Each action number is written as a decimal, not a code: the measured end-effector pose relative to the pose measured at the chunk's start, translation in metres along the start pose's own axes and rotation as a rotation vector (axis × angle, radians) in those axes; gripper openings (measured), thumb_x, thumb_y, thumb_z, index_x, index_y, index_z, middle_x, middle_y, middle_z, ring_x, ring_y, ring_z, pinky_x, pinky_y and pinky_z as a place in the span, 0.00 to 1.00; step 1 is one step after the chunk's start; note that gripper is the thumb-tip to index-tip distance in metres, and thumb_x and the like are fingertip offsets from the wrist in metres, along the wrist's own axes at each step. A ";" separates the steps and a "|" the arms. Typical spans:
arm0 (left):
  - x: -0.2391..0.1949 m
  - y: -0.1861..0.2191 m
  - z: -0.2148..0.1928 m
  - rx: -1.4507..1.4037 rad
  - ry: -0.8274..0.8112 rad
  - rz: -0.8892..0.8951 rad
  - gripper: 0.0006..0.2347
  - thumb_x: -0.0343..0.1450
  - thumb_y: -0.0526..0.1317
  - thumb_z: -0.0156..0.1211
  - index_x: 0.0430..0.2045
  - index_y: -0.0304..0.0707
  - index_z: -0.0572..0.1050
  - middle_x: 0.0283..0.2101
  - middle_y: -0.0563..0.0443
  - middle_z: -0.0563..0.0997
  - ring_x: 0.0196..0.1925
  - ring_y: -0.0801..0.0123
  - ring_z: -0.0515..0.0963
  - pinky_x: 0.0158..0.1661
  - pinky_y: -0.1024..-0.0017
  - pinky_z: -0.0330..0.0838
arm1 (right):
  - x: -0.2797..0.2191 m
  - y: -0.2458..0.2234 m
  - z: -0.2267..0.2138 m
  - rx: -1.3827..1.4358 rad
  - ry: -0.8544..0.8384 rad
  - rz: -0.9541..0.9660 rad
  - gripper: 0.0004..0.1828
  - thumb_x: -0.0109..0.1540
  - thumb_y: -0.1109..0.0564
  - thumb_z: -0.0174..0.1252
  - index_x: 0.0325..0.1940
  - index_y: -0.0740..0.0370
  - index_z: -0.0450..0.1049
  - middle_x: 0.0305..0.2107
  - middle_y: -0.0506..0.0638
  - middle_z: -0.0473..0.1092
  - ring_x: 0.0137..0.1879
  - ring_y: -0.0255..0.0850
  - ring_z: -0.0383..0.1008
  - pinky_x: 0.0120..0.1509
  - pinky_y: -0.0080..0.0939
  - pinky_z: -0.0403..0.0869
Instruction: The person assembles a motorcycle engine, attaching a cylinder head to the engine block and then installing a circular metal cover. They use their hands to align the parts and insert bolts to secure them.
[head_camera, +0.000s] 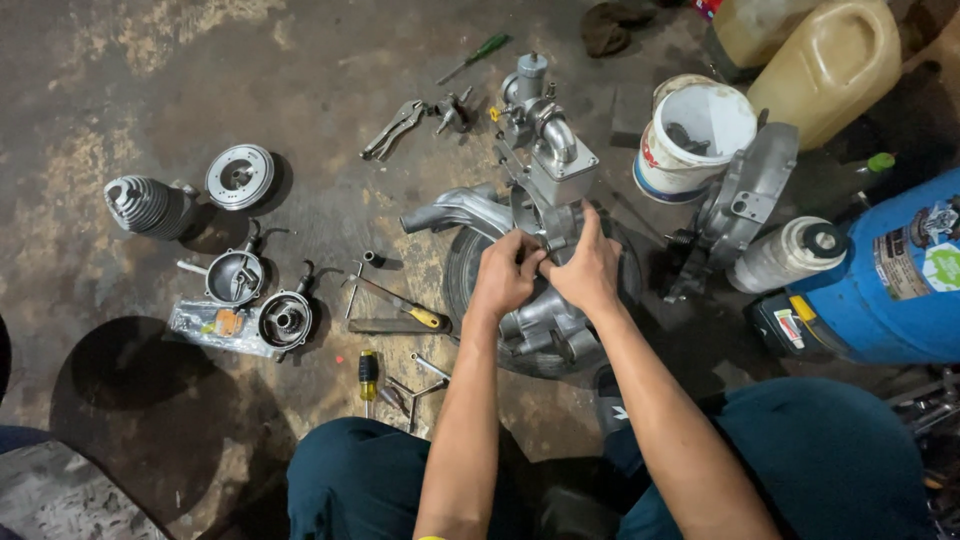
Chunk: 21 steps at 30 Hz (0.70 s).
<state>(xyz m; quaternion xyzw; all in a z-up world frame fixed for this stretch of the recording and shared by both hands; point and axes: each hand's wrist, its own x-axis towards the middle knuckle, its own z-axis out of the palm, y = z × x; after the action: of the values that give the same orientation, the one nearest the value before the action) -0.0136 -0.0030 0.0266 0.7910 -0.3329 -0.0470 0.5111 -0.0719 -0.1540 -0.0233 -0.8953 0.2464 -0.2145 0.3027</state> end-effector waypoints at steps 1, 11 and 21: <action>0.001 -0.006 0.002 0.000 0.002 -0.003 0.04 0.69 0.38 0.65 0.33 0.41 0.77 0.26 0.40 0.79 0.34 0.40 0.81 0.38 0.54 0.76 | 0.000 0.000 0.000 0.000 -0.003 -0.001 0.58 0.44 0.41 0.72 0.74 0.53 0.54 0.57 0.58 0.72 0.60 0.55 0.75 0.63 0.53 0.64; 0.000 -0.020 0.010 -0.012 -0.031 -0.095 0.08 0.72 0.44 0.62 0.29 0.39 0.77 0.26 0.36 0.78 0.35 0.36 0.80 0.37 0.50 0.73 | -0.005 -0.007 -0.003 -0.033 0.005 -0.032 0.55 0.47 0.44 0.70 0.74 0.56 0.55 0.55 0.59 0.73 0.58 0.57 0.76 0.62 0.54 0.65; 0.000 -0.038 0.018 -0.096 -0.055 -0.213 0.13 0.70 0.50 0.62 0.34 0.38 0.76 0.30 0.34 0.79 0.39 0.35 0.80 0.40 0.48 0.73 | -0.002 0.003 0.003 -0.039 0.008 -0.048 0.53 0.50 0.43 0.67 0.74 0.56 0.53 0.56 0.62 0.72 0.56 0.61 0.76 0.62 0.57 0.64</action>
<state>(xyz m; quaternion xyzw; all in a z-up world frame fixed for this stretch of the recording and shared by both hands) -0.0031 -0.0076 -0.0138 0.7949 -0.2582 -0.1386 0.5313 -0.0728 -0.1535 -0.0274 -0.9057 0.2303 -0.2207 0.2792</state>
